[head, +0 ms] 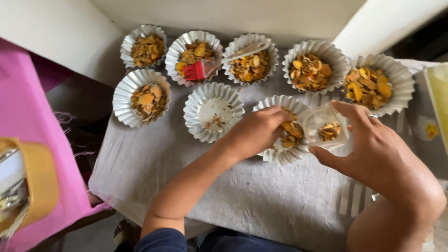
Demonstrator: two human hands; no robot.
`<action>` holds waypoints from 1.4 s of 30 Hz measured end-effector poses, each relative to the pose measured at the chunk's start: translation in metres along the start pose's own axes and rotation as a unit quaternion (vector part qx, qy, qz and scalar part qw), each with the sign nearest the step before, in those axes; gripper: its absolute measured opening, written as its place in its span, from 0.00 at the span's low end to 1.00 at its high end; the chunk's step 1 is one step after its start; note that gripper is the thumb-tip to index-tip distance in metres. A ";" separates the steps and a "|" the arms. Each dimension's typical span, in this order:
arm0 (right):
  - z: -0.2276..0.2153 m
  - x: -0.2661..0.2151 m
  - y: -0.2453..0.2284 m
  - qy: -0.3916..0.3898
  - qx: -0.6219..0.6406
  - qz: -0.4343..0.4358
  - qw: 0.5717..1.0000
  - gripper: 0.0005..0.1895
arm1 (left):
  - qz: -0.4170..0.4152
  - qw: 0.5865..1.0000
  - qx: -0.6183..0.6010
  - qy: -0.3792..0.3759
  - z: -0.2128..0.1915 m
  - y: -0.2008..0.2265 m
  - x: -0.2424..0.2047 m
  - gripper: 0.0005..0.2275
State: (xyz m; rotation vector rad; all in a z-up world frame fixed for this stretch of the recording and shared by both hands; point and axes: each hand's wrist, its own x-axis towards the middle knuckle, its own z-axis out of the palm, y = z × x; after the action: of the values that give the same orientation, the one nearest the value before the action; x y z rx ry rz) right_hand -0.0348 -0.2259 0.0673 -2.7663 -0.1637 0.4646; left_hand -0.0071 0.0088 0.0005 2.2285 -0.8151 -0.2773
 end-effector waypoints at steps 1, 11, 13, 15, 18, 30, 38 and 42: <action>0.002 -0.002 0.004 0.037 0.003 -0.064 0.997 0.54 | 0.018 0.999 -0.035 0.032 -0.004 0.001 -0.003 0.12; 0.007 0.002 -0.001 0.056 0.021 -0.080 0.995 0.53 | 0.082 0.990 -0.035 0.111 -0.055 0.045 -0.015 0.14; 0.003 0.002 -0.006 0.017 0.039 -0.061 0.997 0.52 | 0.108 0.990 -0.052 0.077 -0.057 0.052 -0.008 0.10; 0.001 0.002 -0.009 0.004 0.039 -0.048 0.998 0.52 | 0.061 0.996 -0.047 0.048 -0.058 0.056 0.000 0.09; 0.005 0.003 -0.008 0.009 0.032 -0.055 0.998 0.51 | -0.021 0.999 -0.027 -0.006 -0.059 0.060 0.013 0.09; 0.008 0.002 -0.004 0.076 0.032 -0.129 0.988 0.47 | -0.012 1.000 -0.024 0.007 -0.045 0.075 0.031 0.07; -0.001 -0.002 0.003 0.081 0.049 -0.116 0.989 0.46 | 0.112 0.989 -0.085 0.042 -0.049 0.076 0.021 0.09; -0.008 -0.012 0.011 0.082 0.038 -0.065 0.994 0.49 | 0.132 0.984 -0.066 0.101 -0.056 0.065 0.012 0.07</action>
State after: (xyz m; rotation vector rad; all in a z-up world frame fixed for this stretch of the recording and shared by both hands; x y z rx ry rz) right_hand -0.0429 -0.2410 0.0745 -2.6837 -0.2794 0.2053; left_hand -0.0045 -0.0013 0.0865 1.9608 -0.9391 0.0232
